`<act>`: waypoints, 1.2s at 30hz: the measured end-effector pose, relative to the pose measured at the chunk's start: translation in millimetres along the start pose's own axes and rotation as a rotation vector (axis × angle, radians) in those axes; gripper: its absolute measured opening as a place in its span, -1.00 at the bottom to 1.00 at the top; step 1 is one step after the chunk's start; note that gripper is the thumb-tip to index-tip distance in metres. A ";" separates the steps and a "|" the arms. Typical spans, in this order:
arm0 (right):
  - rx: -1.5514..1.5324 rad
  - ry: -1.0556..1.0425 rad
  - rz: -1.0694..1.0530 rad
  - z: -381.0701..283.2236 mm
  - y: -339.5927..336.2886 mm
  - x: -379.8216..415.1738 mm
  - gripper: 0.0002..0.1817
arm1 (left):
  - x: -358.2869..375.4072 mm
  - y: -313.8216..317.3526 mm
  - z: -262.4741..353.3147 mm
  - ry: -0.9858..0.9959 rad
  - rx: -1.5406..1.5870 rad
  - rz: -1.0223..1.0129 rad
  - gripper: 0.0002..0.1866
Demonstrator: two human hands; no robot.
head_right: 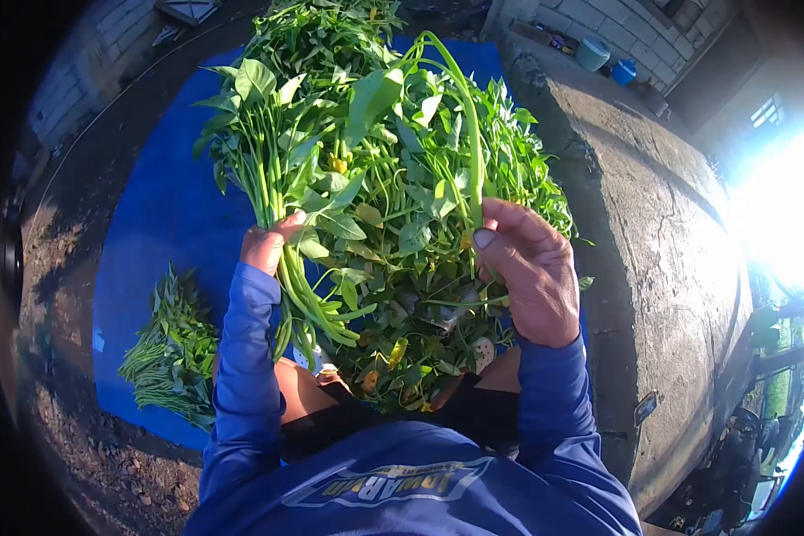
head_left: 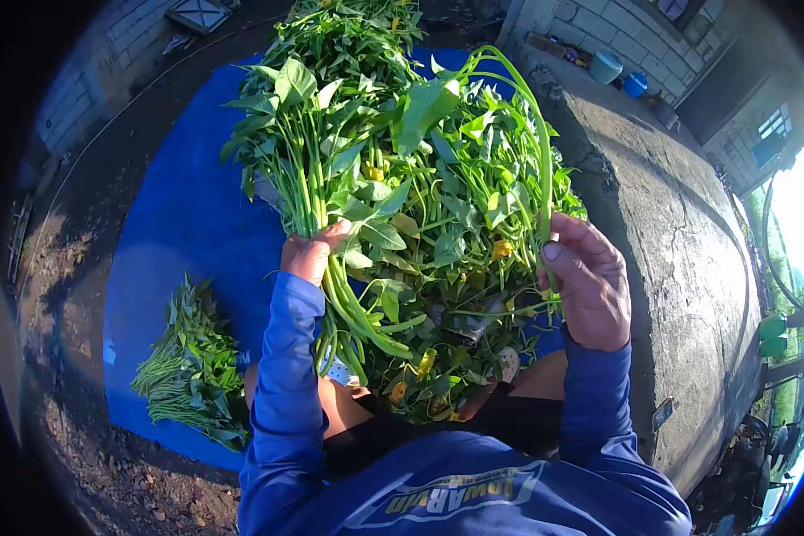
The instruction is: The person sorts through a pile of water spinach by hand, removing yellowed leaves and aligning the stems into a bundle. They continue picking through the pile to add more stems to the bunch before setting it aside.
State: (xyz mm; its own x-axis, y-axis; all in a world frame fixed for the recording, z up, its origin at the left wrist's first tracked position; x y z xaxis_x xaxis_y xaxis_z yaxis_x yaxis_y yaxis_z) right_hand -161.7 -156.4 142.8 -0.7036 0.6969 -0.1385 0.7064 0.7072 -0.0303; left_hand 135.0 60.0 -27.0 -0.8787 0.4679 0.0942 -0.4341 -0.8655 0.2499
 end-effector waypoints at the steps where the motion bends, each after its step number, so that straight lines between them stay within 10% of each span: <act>1: 0.069 -0.060 0.037 -9.9 -0.1 -3.8 -0.67 | 3.7 3.1 1.2 -0.054 0.006 -0.028 -0.72; 10: 1.029 -0.805 0.344 -34.7 49.4 -87.4 -0.70 | 1.8 27.6 -19.4 -0.061 -0.170 -0.050 -0.41; 15: 0.999 -0.579 0.065 33.8 96.1 -55.0 -0.73 | 9.2 48.1 -20.1 0.174 0.119 0.015 -0.49; 17: 0.866 -0.454 -0.162 77.7 109.6 -27.4 -0.71 | 19.1 40.1 -19.9 -0.226 -0.134 -0.016 -0.48; 27: 0.808 -0.326 -0.285 125.5 115.9 16.9 -0.66 | -8.6 52.3 -77.2 0.109 0.387 0.047 -0.44; 36: 0.686 -0.086 -0.339 141.8 86.3 24.8 -0.73 | 5.8 47.5 -80.6 -0.120 0.303 0.040 -0.72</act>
Point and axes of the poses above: each hand's wrist, its own x-axis away from the middle knuckle, its own y-axis out of the palm, z = x × y, the point moved 5 cm from there along -x, towards the middle knuckle, and after that the axes turned 6 degrees about x, right-handed, at the moved point
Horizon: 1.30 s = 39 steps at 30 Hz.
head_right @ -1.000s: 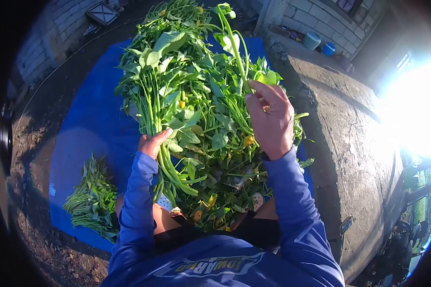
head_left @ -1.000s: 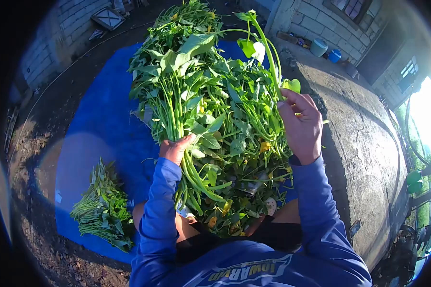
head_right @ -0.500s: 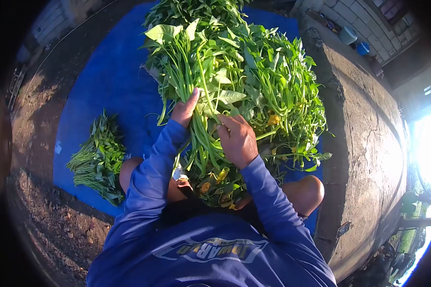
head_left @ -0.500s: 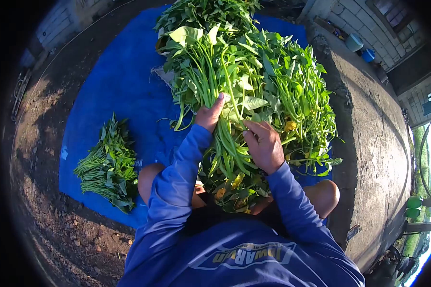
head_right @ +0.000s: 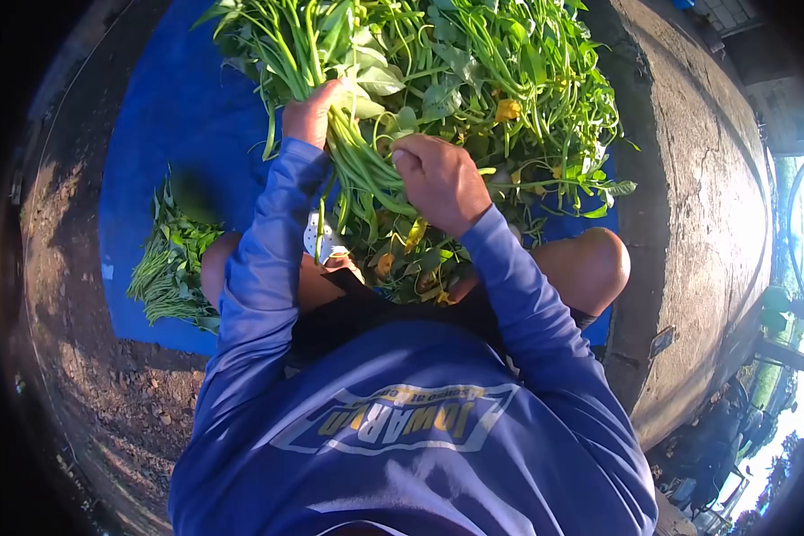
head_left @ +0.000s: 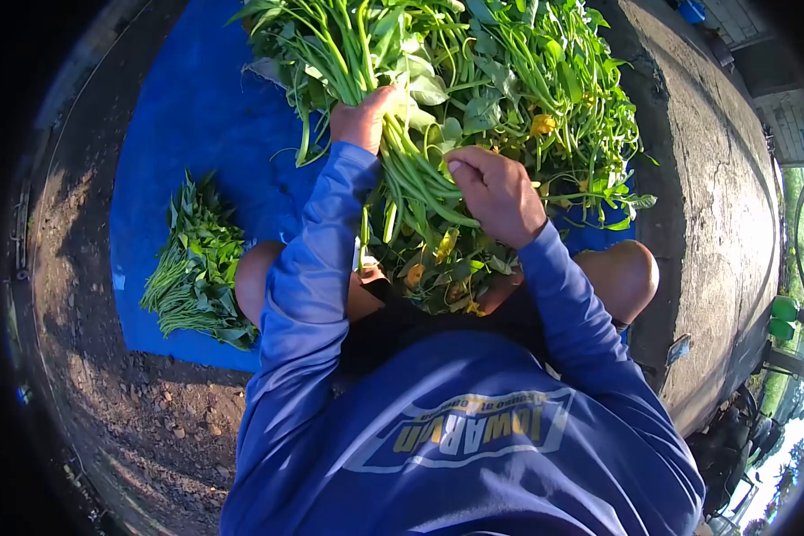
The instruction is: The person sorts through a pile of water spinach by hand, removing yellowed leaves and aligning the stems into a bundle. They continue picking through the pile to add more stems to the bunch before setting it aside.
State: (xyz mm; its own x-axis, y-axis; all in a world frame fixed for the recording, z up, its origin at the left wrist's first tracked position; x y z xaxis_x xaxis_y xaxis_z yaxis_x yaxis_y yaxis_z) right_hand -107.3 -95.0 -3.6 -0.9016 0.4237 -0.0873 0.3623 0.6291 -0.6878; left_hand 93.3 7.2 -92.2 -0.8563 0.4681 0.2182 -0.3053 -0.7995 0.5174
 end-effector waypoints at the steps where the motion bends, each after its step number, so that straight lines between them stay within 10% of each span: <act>1: 0.077 0.037 0.023 2.1 -11.2 5.5 -0.72 | -5.5 1.9 7.7 0.037 0.067 -0.022 -0.75; 13: 0.208 -0.386 -0.157 12.6 -52.5 11.2 -0.73 | 1.2 18.6 38.5 0.167 -0.011 -0.071 -0.74; 20: 0.087 -0.249 0.068 16.5 -32.4 21.7 -0.76 | -14.3 2.1 50.4 0.346 -0.095 -0.041 -0.71; 23: 0.099 0.014 -0.117 20.6 0.1 17.6 -0.74 | -2.9 9.8 60.0 0.370 -0.027 -0.028 -0.71; 27: 0.596 -0.194 -0.785 50.6 64.3 24.6 -0.75 | 0.4 11.8 75.3 0.411 0.022 -0.018 -0.69; 30: 0.500 -0.220 -0.903 81.9 67.0 28.4 -0.74 | 3.7 2.2 114.3 0.367 -0.196 -0.036 -0.78; 33: 0.015 0.043 -0.097 63.8 -21.0 -39.4 -0.76 | 9.7 -4.7 141.0 0.211 -0.101 0.004 -0.77; 35: 0.311 -0.035 0.385 88.4 -64.7 -82.8 -0.69 | 2.1 -13.8 147.5 0.246 -0.123 0.009 -0.69; 39: 0.633 0.246 0.168 145.5 -81.4 -149.6 -0.59 | -11.3 -22.0 145.6 0.314 -0.157 -0.022 -0.68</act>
Point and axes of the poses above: each hand's wrist, its own x-axis away from the middle knuckle, its own y-axis out of the palm, z = x × y, the point moved 5 cm from there along -x, towards the middle knuckle, and after that the axes turned 6 degrees about x, right-handed, at the moved point
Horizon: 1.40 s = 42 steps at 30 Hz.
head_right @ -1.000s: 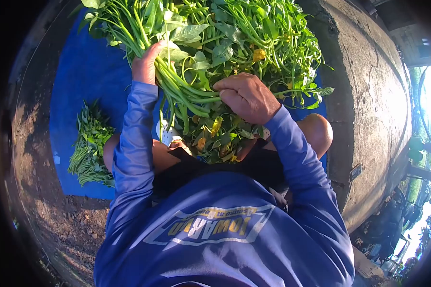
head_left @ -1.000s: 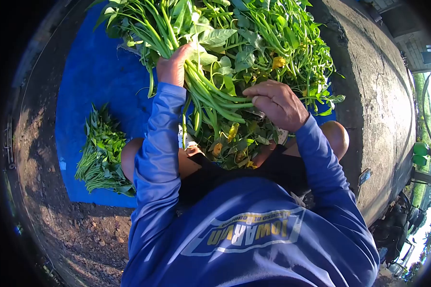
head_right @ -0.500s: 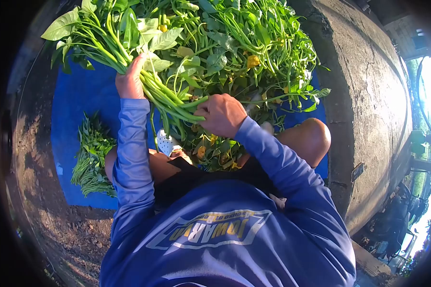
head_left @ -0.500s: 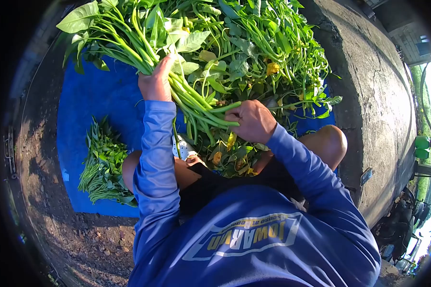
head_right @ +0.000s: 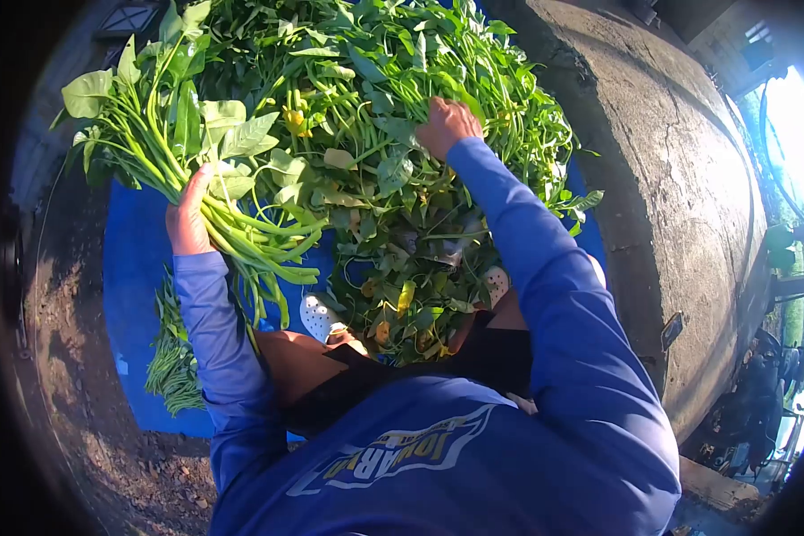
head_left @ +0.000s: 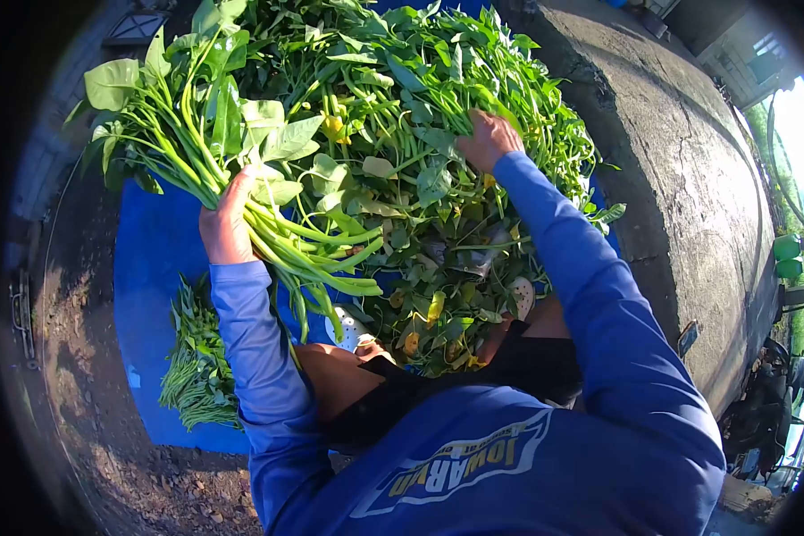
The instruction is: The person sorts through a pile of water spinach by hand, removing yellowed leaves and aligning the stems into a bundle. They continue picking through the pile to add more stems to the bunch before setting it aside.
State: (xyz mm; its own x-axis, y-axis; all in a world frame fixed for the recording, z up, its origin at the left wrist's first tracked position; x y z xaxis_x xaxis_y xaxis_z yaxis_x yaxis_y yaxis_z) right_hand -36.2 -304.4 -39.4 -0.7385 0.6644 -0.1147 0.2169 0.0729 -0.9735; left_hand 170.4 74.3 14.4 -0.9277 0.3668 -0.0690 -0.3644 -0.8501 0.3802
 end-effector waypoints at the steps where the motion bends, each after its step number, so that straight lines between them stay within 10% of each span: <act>1: 0.023 0.020 -0.169 6.7 3.2 -12.4 -0.44 | -2.8 -2.4 -1.7 -0.007 -0.019 -0.003 -0.67; 5: -0.241 0.025 -0.142 34.1 -25.0 -32.8 -0.24 | 4.9 -7.1 -4.7 -0.072 -0.003 0.050 -0.66; 15: -0.090 0.032 -0.083 60.7 -53.2 -26.4 -0.60 | 28.7 15.6 7.9 -0.237 0.067 0.020 -0.70; 21: -0.788 0.065 0.214 66.6 -164.6 -50.9 -0.63 | 26.1 8.4 -9.3 -0.197 0.077 -0.056 -0.71; 24: -0.682 0.120 -0.241 52.7 -157.9 -30.5 -0.65 | 38.4 27.7 4.0 -0.184 0.009 -0.048 -0.67; 35: -1.480 0.215 -0.534 30.0 -129.5 6.5 -0.61 | 34.4 26.6 -13.2 -0.137 0.074 -0.146 -0.63; 42: -1.304 -0.001 -0.119 -12.4 -144.2 28.9 -0.74 | 53.0 41.2 -1.9 -0.329 0.021 -0.152 -0.66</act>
Point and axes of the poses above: each hand's wrist, its own x-axis away from the middle knuckle, its own y-axis out of the palm, z = x × y, the point moved 5 cm from there along -x, towards the middle knuckle, and after that the axes turned 6 degrees about x, right-handed, at the moved point
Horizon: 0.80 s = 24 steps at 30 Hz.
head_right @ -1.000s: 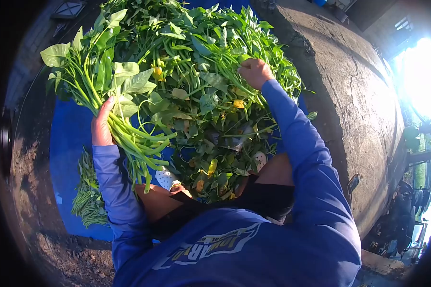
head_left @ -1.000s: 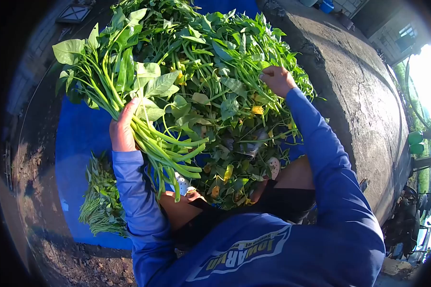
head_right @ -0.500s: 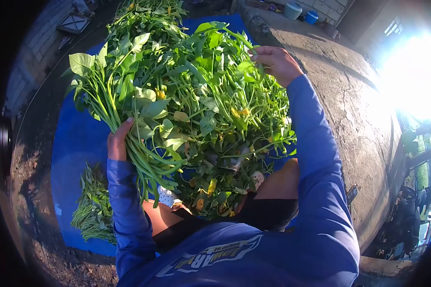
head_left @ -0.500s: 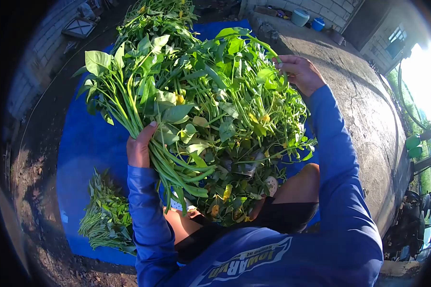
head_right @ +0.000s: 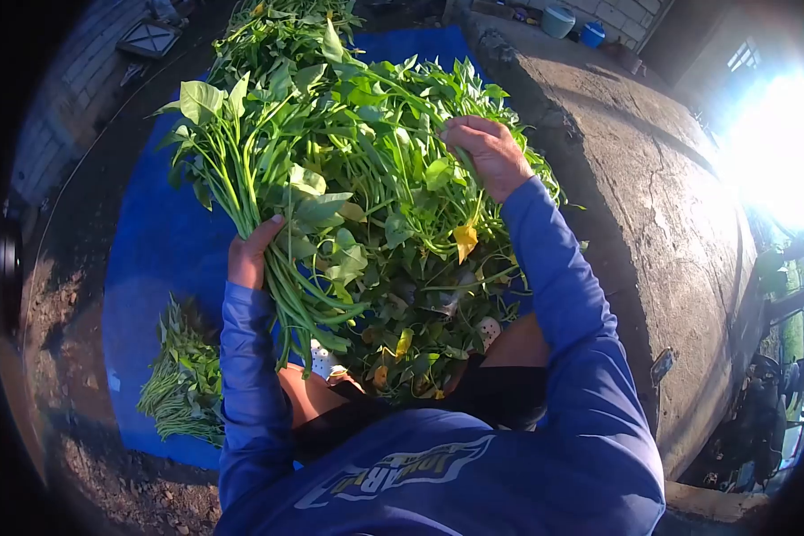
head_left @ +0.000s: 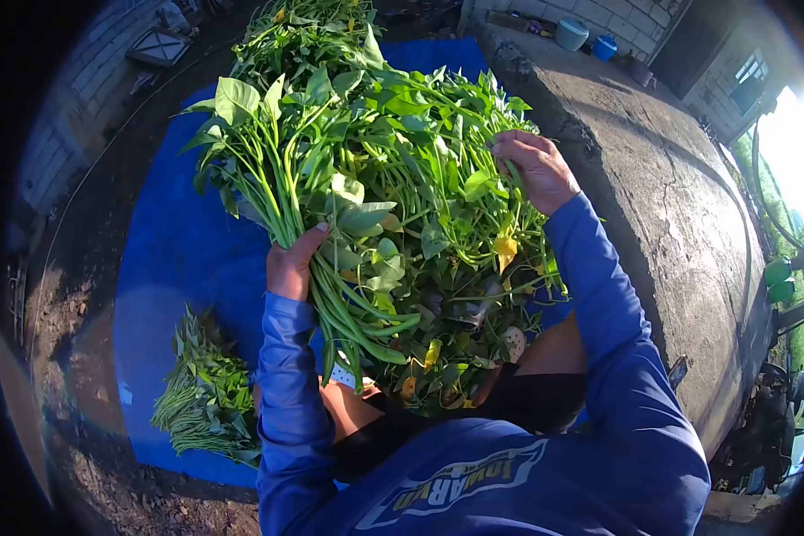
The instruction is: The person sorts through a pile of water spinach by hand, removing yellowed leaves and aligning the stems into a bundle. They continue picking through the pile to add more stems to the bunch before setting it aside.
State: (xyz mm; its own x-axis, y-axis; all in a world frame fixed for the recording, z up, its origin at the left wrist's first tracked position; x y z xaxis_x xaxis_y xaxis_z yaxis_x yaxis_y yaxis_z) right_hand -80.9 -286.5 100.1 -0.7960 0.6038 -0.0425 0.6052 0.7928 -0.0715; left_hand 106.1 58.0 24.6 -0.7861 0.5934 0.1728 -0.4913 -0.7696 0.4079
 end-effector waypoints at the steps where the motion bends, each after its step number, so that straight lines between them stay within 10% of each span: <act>1: -0.040 -0.054 -0.019 -9.7 2.8 2.5 -0.72 | -10.4 -6.7 -11.5 0.044 -0.040 0.051 -0.66; 16: 0.656 -0.517 0.435 -43.9 64.2 28.0 -0.68 | -38.0 19.9 -79.1 0.247 -0.040 -0.038 -0.67; 22: 0.765 -0.508 0.149 20.9 150.5 66.8 -0.69 | -47.2 16.7 -118.0 0.135 0.151 0.034 -0.54; 24: 0.768 -0.353 -0.039 69.7 175.0 80.0 -0.66 | -43.0 10.6 -134.7 -0.202 0.237 -0.037 -0.46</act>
State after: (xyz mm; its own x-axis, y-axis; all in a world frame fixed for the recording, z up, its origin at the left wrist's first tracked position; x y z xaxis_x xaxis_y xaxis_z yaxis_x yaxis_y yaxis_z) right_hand -39.4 -105.2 14.7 -0.8498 0.4145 -0.3256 0.5042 0.4594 -0.7312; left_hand 84.2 -7.5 -99.2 -0.6673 0.6730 0.3191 -0.3985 -0.6845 0.6104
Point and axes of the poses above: each hand's wrist, its own x-axis away from the middle knuckle, its own y-axis out of the palm, z = x × y, the point moved 5 cm from there along -x, towards the middle knuckle, and after that the axes turned 6 degrees about x, right-handed, at the moved point
